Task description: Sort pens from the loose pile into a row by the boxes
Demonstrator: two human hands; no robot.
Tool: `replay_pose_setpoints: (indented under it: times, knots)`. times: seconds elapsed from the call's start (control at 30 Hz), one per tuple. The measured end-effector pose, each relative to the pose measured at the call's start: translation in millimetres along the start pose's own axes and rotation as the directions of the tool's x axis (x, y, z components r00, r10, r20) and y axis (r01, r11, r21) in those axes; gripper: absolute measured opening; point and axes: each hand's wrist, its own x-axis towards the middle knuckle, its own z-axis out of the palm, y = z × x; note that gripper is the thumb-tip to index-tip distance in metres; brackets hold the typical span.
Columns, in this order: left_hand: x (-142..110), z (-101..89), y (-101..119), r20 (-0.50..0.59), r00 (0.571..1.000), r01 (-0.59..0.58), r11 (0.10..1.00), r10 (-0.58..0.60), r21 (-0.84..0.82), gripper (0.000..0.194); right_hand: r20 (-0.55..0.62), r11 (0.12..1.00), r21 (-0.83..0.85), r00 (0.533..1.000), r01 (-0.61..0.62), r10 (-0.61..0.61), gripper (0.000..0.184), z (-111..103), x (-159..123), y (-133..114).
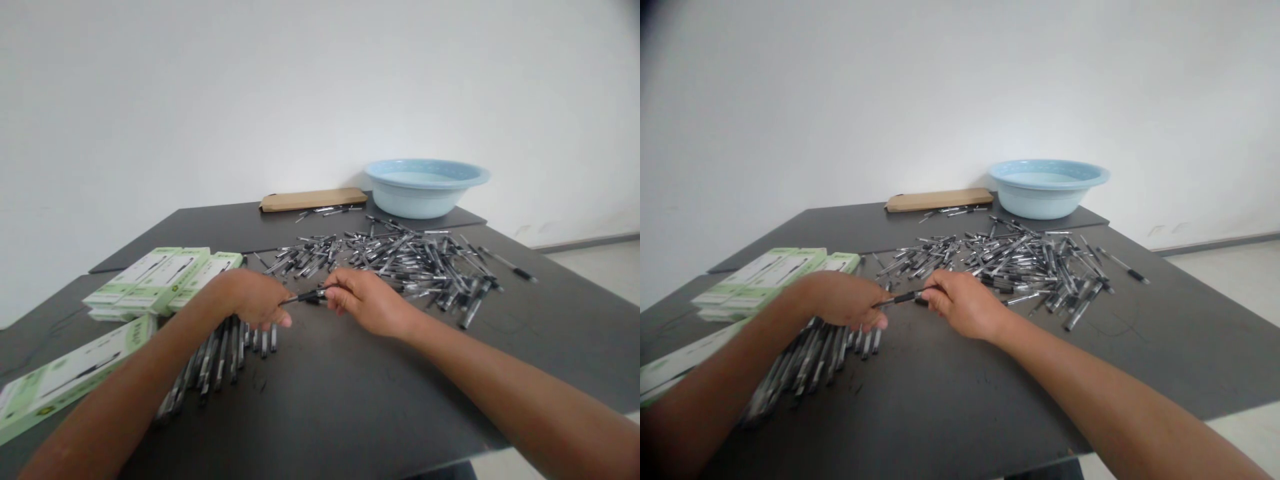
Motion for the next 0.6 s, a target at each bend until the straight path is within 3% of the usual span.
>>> replay_pose_setpoints:
  times: [0.27, 0.6]
  knots:
    - [-13.5, -2.9, 5.8, -0.075, 0.997, 0.002, 0.995, 0.005, 0.103, 0.035, -0.044, 0.998, -0.047, 0.998, 0.045, -0.047, 0.014, 4.4, -2.5, -8.4]
    - [-22.6, 0.3, 10.9, -0.162, 0.985, 0.085, 0.976, -0.053, 0.200, 0.050, -0.063, 0.997, -0.033, 0.995, 0.070, -0.072, 0.014, 4.1, -6.6, -20.0]
